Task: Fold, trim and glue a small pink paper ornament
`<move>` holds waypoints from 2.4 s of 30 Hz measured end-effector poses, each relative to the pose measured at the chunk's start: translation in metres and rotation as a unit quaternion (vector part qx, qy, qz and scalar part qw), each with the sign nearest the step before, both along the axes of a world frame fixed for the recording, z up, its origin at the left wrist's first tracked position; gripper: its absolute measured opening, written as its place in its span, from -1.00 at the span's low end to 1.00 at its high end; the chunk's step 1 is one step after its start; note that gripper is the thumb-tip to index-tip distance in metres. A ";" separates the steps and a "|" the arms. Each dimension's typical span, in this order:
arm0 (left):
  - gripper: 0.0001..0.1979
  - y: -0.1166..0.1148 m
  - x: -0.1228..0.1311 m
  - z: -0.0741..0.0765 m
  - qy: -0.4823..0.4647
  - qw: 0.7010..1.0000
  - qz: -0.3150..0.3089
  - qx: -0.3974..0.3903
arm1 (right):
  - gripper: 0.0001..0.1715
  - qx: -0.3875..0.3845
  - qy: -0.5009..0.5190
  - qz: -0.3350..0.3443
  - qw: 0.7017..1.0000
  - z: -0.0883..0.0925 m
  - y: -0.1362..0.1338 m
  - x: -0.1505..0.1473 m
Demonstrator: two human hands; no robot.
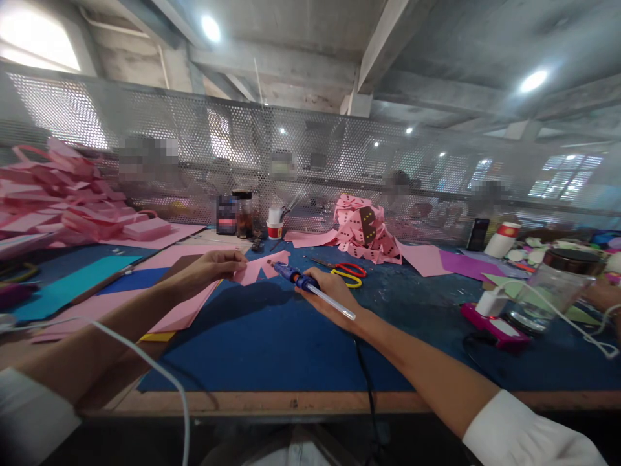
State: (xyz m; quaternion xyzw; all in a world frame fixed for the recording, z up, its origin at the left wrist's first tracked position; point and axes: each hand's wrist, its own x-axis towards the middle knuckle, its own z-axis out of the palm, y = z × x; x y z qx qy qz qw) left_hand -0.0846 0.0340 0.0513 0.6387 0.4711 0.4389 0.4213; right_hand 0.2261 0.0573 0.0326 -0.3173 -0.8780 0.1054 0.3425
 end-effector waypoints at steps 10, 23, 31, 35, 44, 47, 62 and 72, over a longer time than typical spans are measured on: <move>-0.81 -0.002 0.000 0.002 0.001 1.000 -0.008 -0.002 | -0.75 0.010 -0.017 -0.008 1.000 -0.003 0.005 0.001; -0.76 -0.004 0.003 0.003 0.010 1.000 0.007 0.001 | -0.77 0.008 -0.016 -0.010 1.000 0.001 0.000 0.001; -0.79 -0.005 0.004 0.005 0.004 1.000 0.004 -0.001 | -0.77 0.010 -0.022 -0.007 1.000 0.001 0.000 0.001; -0.79 -0.005 0.004 0.004 0.003 1.000 0.002 0.000 | -0.77 0.008 -0.020 -0.005 1.000 0.000 0.001 0.002; -0.79 -0.004 0.002 0.003 0.006 1.000 0.002 0.000 | -0.79 0.005 -0.022 -0.003 1.000 0.002 0.000 0.002; -0.79 -0.004 0.003 0.003 0.007 1.000 0.003 0.002 | -0.78 0.005 -0.022 -0.006 1.000 0.001 0.000 0.002; -0.74 -0.003 0.003 0.004 0.013 1.000 0.009 0.004 | -0.77 0.003 -0.019 -0.008 1.000 -0.001 0.002 0.001; -0.77 -0.001 0.001 0.002 -0.007 1.000 0.009 -0.002 | -0.77 0.000 -0.007 -0.008 1.000 0.002 -0.002 0.001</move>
